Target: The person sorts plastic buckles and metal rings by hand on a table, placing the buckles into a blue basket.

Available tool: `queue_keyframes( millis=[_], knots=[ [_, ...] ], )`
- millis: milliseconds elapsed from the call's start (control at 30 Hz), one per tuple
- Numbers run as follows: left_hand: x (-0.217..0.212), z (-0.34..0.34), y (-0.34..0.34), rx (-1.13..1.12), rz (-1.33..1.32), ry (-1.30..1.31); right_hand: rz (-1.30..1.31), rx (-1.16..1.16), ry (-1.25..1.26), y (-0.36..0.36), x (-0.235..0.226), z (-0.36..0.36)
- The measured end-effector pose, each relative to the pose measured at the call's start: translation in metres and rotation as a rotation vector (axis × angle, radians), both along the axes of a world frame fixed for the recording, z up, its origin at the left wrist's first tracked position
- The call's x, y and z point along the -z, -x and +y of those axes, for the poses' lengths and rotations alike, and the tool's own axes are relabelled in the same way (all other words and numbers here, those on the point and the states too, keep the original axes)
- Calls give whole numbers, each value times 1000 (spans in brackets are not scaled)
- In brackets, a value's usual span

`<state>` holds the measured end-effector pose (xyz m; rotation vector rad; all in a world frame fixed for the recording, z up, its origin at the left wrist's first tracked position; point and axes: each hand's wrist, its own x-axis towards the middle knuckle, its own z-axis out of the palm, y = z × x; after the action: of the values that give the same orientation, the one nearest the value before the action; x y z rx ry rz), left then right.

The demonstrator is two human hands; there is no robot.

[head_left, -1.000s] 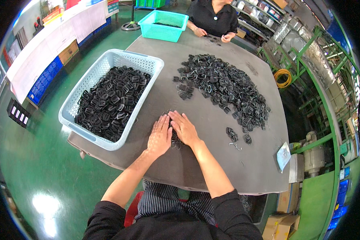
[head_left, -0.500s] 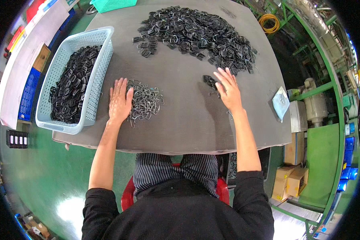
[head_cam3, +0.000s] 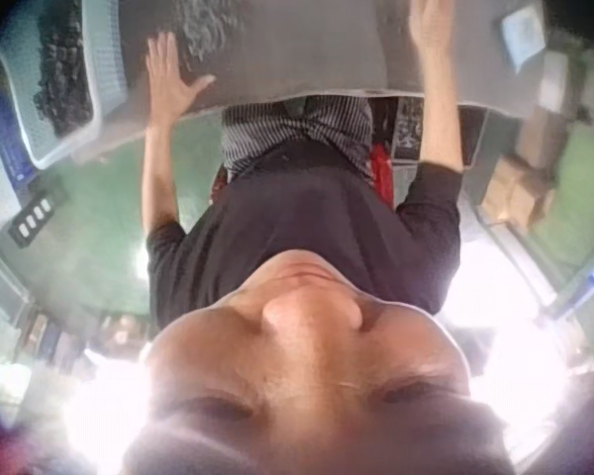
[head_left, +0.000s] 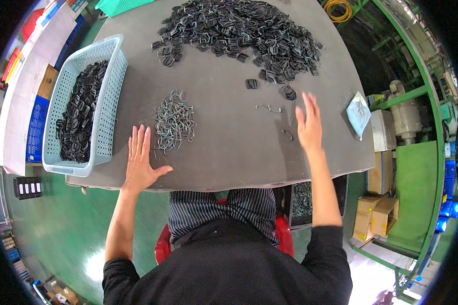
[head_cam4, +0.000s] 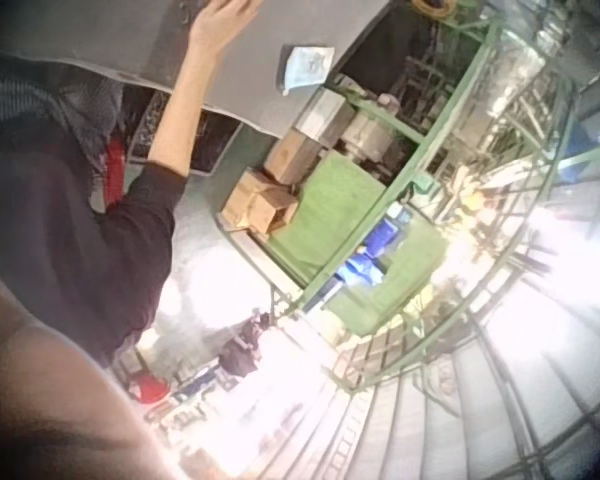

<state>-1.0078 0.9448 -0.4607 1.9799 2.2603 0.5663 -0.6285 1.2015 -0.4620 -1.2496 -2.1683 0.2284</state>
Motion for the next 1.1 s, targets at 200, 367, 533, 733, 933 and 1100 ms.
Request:
queue_keyframes(
  millis=[200,367,533,733,933,1100],
  knots=[
    [4,49,-6,-5,-28,-34,-309,30,4,40,27,-56],
    [9,103,2,98,23,-58,-228,-225,-65,122,35,-32],
    [16,146,-2,259,-9,-67,-41,-387,37,201,35,-23],
    [14,147,-33,247,-30,-69,18,-596,204,212,34,-8],
    [16,137,-123,141,-15,-63,72,-620,162,133,31,-23],
    [19,168,-202,252,-74,-67,77,-511,174,45,37,-4]
  ],
)
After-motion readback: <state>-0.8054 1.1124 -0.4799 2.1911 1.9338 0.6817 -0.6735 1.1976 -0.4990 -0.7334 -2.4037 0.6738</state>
